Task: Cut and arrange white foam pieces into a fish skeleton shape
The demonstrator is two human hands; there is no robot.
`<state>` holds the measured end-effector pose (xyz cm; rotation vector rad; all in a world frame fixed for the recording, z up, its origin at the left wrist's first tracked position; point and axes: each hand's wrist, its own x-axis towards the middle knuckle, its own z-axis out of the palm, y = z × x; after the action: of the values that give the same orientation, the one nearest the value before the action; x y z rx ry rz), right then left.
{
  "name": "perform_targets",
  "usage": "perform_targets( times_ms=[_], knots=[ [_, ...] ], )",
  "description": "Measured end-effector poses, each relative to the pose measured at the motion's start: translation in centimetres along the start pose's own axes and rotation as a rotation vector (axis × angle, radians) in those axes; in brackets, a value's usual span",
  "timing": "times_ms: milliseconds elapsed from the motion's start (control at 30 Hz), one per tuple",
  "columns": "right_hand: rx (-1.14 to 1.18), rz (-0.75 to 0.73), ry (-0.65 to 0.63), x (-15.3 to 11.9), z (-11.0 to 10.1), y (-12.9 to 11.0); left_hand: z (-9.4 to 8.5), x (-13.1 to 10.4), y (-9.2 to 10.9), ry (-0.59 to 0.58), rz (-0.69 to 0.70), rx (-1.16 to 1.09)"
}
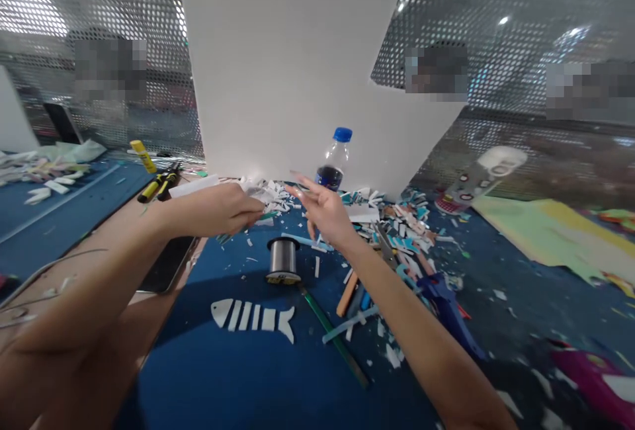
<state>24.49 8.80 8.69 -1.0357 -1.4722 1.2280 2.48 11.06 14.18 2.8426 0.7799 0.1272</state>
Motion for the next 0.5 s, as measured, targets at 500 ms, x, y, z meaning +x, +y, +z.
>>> perform_targets(
  times_ms=[500],
  knots=[
    [-0.116, 0.022, -0.345, -2.3, 2.6, -1.7, 2.7, 1.5, 0.4, 0.614, -0.152, -0.607]
  ],
)
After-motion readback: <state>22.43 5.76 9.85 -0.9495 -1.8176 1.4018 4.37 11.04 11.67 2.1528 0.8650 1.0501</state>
